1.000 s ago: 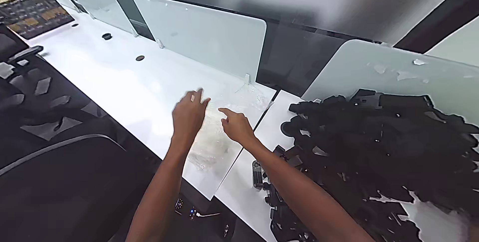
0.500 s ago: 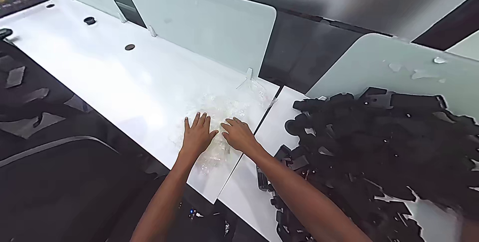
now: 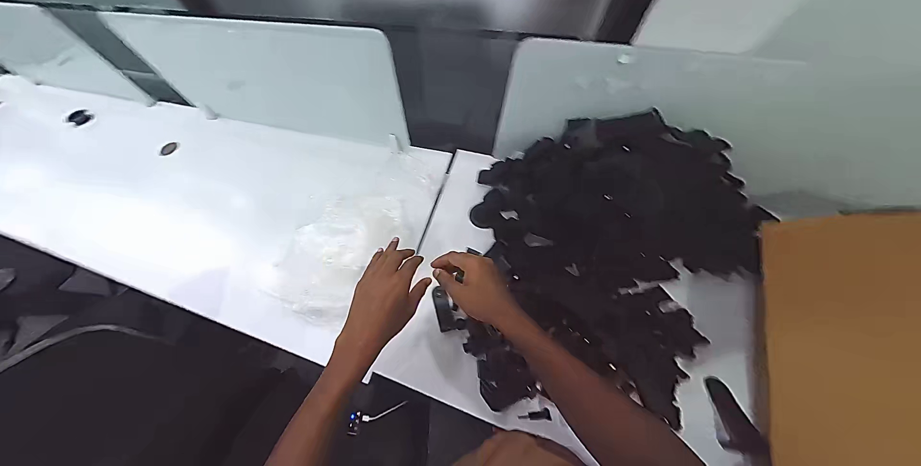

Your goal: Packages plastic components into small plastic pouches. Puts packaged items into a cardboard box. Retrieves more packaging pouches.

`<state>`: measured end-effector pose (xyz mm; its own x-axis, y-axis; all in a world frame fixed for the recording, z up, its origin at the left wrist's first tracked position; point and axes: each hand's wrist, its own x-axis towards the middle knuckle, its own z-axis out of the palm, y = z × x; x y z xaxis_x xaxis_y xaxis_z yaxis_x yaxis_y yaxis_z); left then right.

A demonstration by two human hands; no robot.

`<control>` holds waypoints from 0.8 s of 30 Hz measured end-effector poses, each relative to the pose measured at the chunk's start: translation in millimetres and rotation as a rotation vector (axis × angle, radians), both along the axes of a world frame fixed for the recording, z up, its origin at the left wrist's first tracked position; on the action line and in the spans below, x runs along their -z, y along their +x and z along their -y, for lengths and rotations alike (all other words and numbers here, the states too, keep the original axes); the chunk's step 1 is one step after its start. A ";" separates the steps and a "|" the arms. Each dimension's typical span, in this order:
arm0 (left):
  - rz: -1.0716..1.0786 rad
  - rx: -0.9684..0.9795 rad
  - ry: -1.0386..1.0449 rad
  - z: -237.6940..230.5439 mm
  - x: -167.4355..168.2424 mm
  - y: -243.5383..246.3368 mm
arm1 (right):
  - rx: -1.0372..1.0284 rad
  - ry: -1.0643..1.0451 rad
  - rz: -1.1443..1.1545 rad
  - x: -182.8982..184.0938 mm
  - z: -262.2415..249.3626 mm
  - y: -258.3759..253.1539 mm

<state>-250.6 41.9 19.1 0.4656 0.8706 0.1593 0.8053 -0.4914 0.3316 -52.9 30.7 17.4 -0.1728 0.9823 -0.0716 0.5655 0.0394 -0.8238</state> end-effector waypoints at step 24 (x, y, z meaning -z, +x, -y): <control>0.040 1.520 -0.012 157.2 -99.7 519.7 | 1.059 0.074 0.354 -92.9 373.5 391.4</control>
<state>269.0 -115.3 118.7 0.8898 -0.4150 0.1898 -0.4562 -0.8180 0.3504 338.5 -342.7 110.3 0.7719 0.6256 0.1133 0.5447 -0.5588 -0.6254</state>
